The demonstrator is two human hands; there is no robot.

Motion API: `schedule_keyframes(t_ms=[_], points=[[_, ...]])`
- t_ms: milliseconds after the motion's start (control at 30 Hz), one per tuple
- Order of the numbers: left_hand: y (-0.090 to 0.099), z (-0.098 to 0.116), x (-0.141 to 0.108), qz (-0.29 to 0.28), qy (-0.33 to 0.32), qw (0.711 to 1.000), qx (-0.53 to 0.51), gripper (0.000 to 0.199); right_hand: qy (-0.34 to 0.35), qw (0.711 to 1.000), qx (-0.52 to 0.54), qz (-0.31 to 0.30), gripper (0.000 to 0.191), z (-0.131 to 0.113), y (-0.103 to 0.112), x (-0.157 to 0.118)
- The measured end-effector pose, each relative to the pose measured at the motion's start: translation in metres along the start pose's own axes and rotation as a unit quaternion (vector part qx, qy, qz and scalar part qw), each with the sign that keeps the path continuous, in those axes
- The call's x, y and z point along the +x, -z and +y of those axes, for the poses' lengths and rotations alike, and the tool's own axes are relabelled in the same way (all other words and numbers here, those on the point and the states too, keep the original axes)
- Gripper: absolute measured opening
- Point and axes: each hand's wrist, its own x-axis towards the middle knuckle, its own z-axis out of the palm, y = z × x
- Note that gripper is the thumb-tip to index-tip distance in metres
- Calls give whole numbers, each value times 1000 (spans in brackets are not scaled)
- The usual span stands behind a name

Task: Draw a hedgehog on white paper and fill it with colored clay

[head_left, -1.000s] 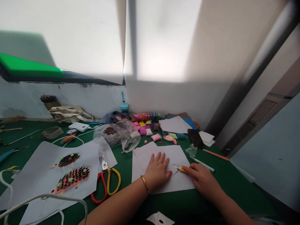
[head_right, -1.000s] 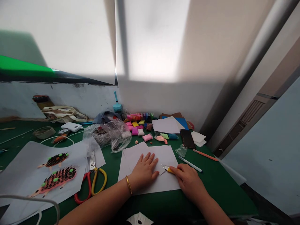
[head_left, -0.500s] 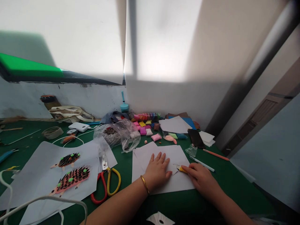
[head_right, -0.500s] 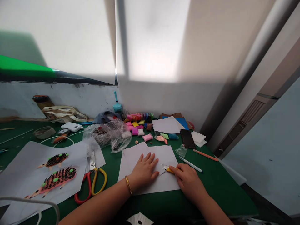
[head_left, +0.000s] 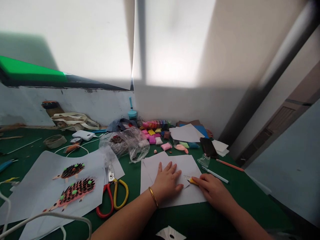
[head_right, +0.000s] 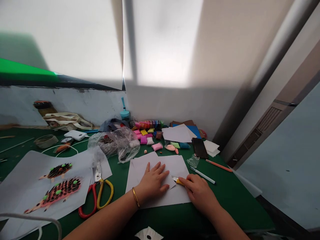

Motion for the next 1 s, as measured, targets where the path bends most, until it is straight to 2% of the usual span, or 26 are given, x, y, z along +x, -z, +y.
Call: schedule_keyframes(t_ms=[433,633,1000], points=[[-4,-3,2,-11,-1,1000,-17,64,-3,1000,-15,-4,38,7,-4,-3],[-5,-2,5,-25,10,999,-21,73,4,1000,-22,10,36,2,-4,0],[-5,-2,3,-17,8,1000,-13,71,5,999,-31,31,36,6,-8,0]])
